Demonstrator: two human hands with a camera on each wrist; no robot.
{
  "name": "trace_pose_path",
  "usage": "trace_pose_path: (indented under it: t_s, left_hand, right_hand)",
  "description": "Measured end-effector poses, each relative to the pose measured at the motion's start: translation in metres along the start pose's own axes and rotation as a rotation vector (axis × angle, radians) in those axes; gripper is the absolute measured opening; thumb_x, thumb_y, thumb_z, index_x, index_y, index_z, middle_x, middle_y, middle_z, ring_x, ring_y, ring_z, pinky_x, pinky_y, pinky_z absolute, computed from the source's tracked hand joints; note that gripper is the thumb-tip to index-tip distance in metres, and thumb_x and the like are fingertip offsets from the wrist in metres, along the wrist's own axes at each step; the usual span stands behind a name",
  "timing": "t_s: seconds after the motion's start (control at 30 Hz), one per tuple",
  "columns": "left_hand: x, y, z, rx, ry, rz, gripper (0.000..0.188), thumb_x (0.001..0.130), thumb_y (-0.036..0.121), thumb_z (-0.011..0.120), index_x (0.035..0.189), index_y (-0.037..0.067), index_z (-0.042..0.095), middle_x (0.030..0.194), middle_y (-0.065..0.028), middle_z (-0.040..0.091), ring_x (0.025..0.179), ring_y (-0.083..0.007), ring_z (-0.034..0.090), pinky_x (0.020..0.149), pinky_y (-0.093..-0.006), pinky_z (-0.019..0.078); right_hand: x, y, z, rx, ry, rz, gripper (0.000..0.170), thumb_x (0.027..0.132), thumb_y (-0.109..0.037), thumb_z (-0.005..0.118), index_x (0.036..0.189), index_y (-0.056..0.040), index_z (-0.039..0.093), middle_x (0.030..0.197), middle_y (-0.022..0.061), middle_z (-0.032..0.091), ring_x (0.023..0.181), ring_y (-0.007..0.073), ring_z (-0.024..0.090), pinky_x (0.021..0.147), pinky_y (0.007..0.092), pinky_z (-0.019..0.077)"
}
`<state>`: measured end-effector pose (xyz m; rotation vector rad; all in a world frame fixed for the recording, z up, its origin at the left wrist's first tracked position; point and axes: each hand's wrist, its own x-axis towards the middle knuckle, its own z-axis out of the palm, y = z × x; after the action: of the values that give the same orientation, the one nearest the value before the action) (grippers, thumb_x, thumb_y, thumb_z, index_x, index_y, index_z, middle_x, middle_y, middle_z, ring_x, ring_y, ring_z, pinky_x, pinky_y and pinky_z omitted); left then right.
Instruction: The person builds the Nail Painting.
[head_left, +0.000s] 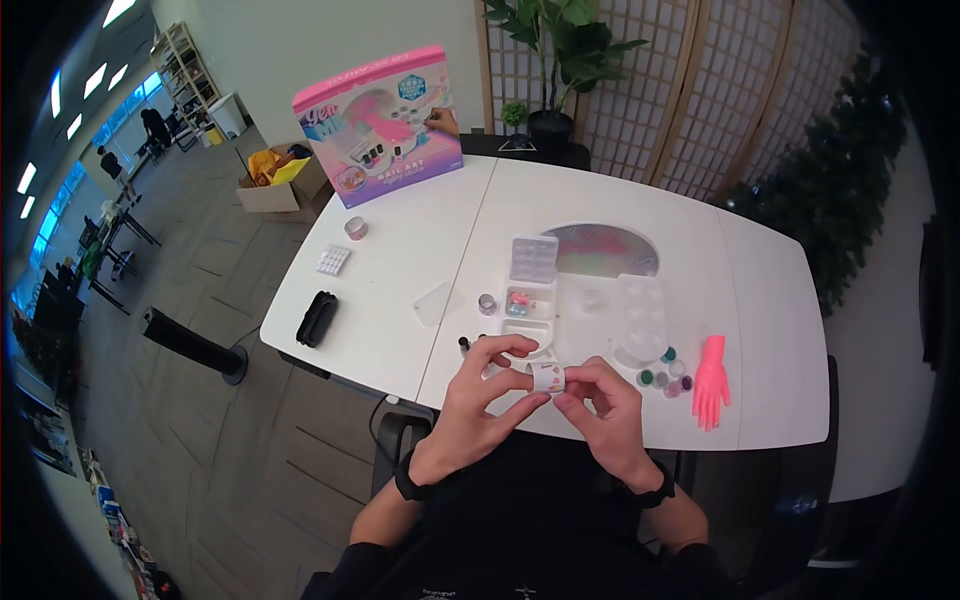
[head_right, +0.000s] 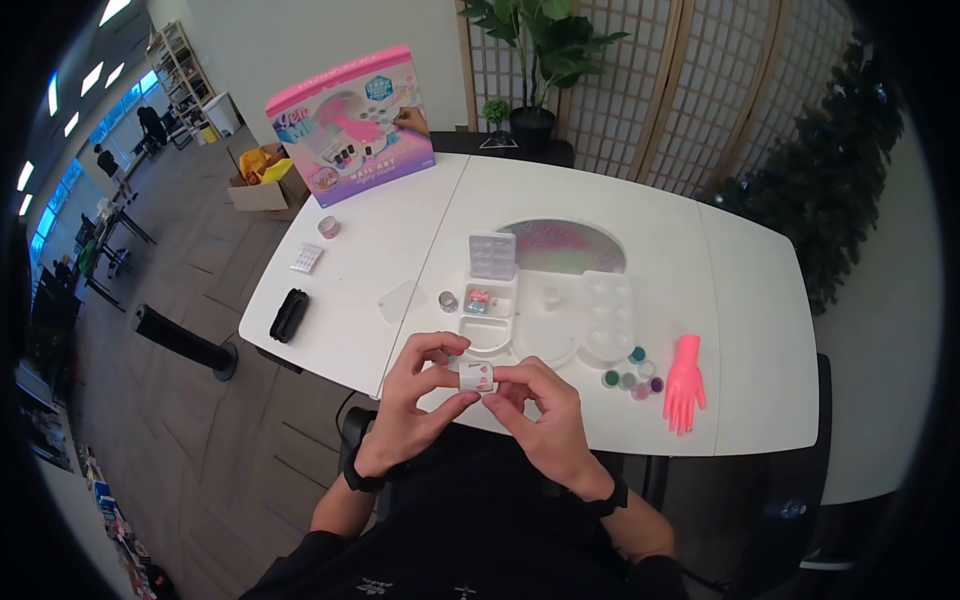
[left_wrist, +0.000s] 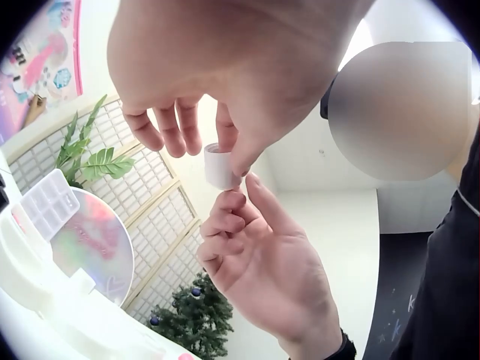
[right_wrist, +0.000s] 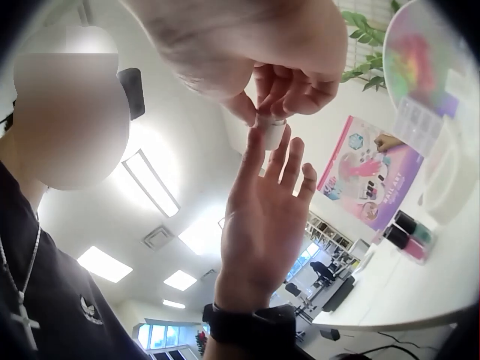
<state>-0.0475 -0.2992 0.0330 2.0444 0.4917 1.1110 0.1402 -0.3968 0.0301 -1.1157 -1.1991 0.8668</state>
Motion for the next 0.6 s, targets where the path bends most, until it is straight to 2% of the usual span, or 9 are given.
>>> trace_pose_path:
  t_s: [0.17,0.27,0.4,0.47,0.6]
  left_hand:
    - [-0.006,-0.002,0.011,0.035,0.018,0.018,0.024,0.085,0.005,0.089,0.106,0.006,0.078,0.139,-0.0140,0.064,0.120,-0.0290,0.065,0.097,-0.0407,0.0521]
    - [-0.012,0.000,0.016,-0.009,0.037,-0.051,0.026,0.085,0.004,0.089,0.109,0.005,0.078,0.142,-0.0133,0.063,0.120,-0.0275,0.065,0.099,-0.0403,0.0526]
    - [-0.016,0.005,0.018,-0.131,0.047,-0.167,0.026,0.088,-0.001,0.085,0.112,0.003,0.079,0.144,-0.0122,0.061,0.122,-0.0243,0.064,0.103,-0.0392,0.0520]
    - [-0.021,0.006,0.021,-0.286,0.041,-0.236,0.024,0.090,-0.004,0.083,0.113,0.002,0.079,0.143,-0.0117,0.060,0.123,-0.0221,0.062,0.104,-0.0380,0.0511]
    - [-0.030,0.000,0.028,-0.473,0.031,-0.321,0.021,0.093,-0.007,0.079,0.112,0.002,0.079,0.144,-0.0115,0.060,0.123,-0.0184,0.060,0.106,-0.0354,0.0494]
  right_hand:
    - [-0.005,0.002,0.001,0.165,0.040,0.053,0.017,0.100,0.001,0.077,0.117,0.0001,0.075,0.100,0.0022,0.062,0.087,0.0082,0.058,0.078,0.0246,0.0487]
    - [-0.008,0.003,0.002,0.108,0.069,0.025,0.011,0.099,0.000,0.078,0.109,0.0003,0.076,0.097,0.0025,0.063,0.083,0.0086,0.059,0.077,0.0251,0.0488]
    - [-0.011,0.011,-0.003,-0.170,0.049,-0.094,0.008,0.097,-0.003,0.080,0.100,0.0008,0.074,0.090,0.0046,0.064,0.076,0.0115,0.060,0.071,0.0271,0.0498]
    - [-0.011,0.009,-0.005,-0.279,0.023,-0.172,0.010,0.097,-0.005,0.081,0.097,0.0008,0.073,0.087,0.0058,0.065,0.072,0.0134,0.060,0.068,0.0285,0.0505]
    - [-0.012,0.011,-0.008,-0.355,0.002,-0.216,0.010,0.096,-0.005,0.082,0.098,0.0002,0.073,0.087,0.0068,0.066,0.072,0.0153,0.061,0.067,0.0298,0.0516]
